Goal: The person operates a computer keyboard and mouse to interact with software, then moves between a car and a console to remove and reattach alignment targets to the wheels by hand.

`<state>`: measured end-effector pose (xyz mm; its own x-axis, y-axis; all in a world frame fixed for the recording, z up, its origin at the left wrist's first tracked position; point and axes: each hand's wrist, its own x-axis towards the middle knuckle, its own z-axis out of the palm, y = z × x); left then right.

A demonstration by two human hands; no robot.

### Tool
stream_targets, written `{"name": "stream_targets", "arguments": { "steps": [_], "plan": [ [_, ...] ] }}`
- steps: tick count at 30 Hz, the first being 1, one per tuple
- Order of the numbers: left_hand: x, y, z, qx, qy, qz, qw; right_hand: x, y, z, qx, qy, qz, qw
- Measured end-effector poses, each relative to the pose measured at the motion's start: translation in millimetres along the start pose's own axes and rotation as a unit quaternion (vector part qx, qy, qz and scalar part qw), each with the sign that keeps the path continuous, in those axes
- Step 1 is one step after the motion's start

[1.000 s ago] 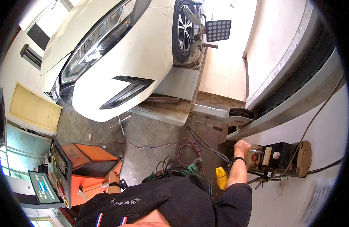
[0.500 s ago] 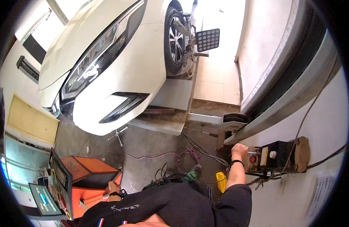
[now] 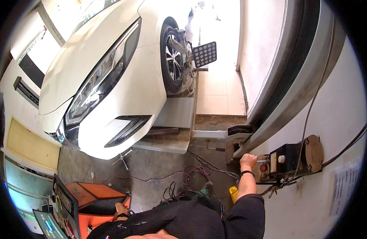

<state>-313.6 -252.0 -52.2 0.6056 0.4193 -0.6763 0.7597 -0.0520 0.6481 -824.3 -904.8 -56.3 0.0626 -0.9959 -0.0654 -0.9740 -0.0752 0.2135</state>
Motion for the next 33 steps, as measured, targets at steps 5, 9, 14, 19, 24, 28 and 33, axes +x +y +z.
{"name": "stream_targets", "arguments": {
  "steps": [5,9,14,19,24,28,33],
  "plan": [
    [10,5,-18,0.063,-0.042,0.08,0.994,-4,-4,-7,0.022,0.01,-0.007,1.0],
    [-26,19,-10,-0.017,-0.025,0.058,0.998,-7,-4,-16,0.017,0.034,-0.012,0.999],
    [-22,34,-37,0.427,-0.08,0.334,0.837,-4,-4,-8,0.03,0.05,-0.01,0.998],
    [-95,55,-15,0.591,-0.048,0.352,0.725,-2,4,-15,0.029,0.067,-0.009,0.997],
    [-84,70,-32,0.693,-0.031,0.411,0.591,-5,-6,-24,0.036,0.072,-0.02,0.997],
    [-53,77,-31,0.676,-0.04,0.48,0.557,-9,-2,-32,0.029,0.068,-0.01,0.997],
    [-51,77,-28,0.671,-0.04,0.439,0.595,-9,-3,-44,0.04,0.071,-0.012,0.997]
  ]
}}
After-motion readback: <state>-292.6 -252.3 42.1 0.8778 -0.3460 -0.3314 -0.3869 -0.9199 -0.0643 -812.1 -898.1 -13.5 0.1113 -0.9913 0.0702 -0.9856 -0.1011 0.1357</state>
